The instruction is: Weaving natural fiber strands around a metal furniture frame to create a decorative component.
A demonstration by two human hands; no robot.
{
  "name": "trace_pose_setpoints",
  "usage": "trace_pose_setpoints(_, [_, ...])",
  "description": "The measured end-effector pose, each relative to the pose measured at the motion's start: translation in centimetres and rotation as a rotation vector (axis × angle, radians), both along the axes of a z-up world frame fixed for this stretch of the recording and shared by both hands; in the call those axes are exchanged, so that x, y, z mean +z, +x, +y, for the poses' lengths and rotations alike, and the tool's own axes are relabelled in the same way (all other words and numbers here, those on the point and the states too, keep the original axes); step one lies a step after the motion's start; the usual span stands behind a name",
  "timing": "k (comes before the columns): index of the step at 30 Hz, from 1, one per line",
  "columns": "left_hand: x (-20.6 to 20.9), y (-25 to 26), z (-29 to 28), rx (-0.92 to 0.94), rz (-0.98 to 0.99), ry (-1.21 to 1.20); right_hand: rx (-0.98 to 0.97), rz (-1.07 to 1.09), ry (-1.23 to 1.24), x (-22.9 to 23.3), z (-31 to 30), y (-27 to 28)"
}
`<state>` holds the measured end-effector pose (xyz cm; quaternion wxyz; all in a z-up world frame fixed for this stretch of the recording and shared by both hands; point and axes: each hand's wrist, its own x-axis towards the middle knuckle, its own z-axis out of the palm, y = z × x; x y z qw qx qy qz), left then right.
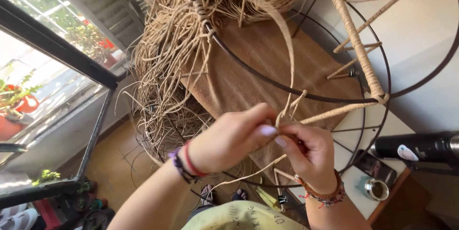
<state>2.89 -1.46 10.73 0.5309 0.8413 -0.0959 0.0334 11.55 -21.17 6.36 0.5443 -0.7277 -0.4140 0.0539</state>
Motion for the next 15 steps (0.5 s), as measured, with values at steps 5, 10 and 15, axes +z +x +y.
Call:
trace_pose_setpoints(5, [-2.7, -2.2, 1.8, 0.169, -0.024, 0.180, 0.036, 0.060, 0.062, 0.1, 0.1, 0.5])
trace_pose_setpoints(10, [-9.9, -8.1, 7.9, 0.170, 0.558, 0.825, 0.051, 0.128, 0.112, 0.6, 1.0, -0.2])
trace_pose_setpoints(15, [-3.5, -5.2, 6.8, 0.333, -0.112, 0.647, -0.025, 0.162, 0.169, -0.1, 2.5, -1.5])
